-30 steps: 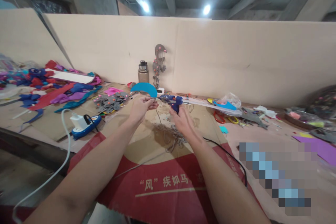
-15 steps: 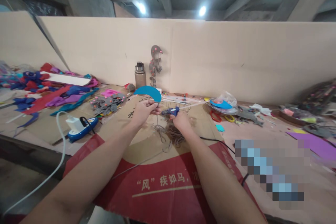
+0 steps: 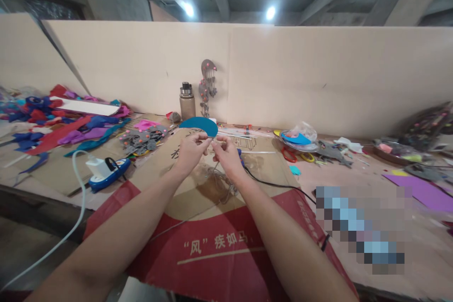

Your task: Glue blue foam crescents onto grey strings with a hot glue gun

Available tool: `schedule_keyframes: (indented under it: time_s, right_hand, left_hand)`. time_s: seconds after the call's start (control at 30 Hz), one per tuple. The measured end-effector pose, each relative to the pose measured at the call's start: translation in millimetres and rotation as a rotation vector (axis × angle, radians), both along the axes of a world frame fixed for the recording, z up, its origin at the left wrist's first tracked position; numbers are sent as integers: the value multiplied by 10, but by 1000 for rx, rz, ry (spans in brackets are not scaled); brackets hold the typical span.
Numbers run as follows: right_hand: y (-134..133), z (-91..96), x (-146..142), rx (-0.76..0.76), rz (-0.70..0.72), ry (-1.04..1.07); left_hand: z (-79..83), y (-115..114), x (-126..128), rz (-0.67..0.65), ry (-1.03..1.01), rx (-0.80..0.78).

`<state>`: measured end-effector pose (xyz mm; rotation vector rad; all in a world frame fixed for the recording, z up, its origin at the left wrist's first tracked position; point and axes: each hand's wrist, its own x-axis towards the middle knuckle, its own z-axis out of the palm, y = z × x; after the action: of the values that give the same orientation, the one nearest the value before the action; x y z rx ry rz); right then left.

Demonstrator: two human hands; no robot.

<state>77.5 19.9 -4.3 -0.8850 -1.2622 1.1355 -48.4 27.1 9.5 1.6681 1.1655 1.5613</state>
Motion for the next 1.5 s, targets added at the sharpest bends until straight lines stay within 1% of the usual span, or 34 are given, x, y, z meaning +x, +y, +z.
schedule_keyframes:
  time_s: [0.07, 0.17, 0.3, 0.4, 0.53, 0.77, 0.9, 1.0, 1.1, 1.2, 1.27, 1.33, 1.4, 1.5]
  right_hand:
    - [15, 11, 49, 25, -74, -59]
    - [35, 30, 116, 81, -147, -124]
    - [58, 23, 164, 131, -236, -154]
    - [71, 6, 183, 172, -272, -182]
    - [75, -8, 196, 194, -274, -177]
    - [89, -21, 214, 151, -226, -106]
    - [113, -40, 230, 139, -227, -86]
    - [104, -29, 235, 116, -219, -72]
    - [62, 25, 241, 72, -161, -25]
    - [16, 90, 269, -3, -46, 60]
    - [1, 122, 306, -69, 40, 117]
    - [-5, 146, 355, -138, 139, 145]
    - [-13, 169, 407, -175, 247, 142]
    - [-41, 205, 471, -166, 430, 98]
  left_hand:
    - [2, 8, 4, -52, -28, -43]
    - [18, 2, 19, -115, -74, -110]
    - [46, -27, 38, -138, -104, -156]
    - [44, -27, 42, -161, -114, -169]
    - [4, 6, 41, -221, -157, -157]
    - [-71, 61, 38, -278, -189, -170]
    - [-76, 62, 48, -305, -229, -175]
    - [-59, 52, 49, -355, -258, -187]
    - [-38, 47, 40, -474, -304, -230]
    - [-25, 54, 17, -597, -346, -293]
    - [-25, 68, -8, -653, -345, -345]
    - [-31, 84, -39, -726, -317, -407]
    - [-41, 97, -75, -812, -298, -471]
    - [-62, 104, -128, -937, -261, -569]
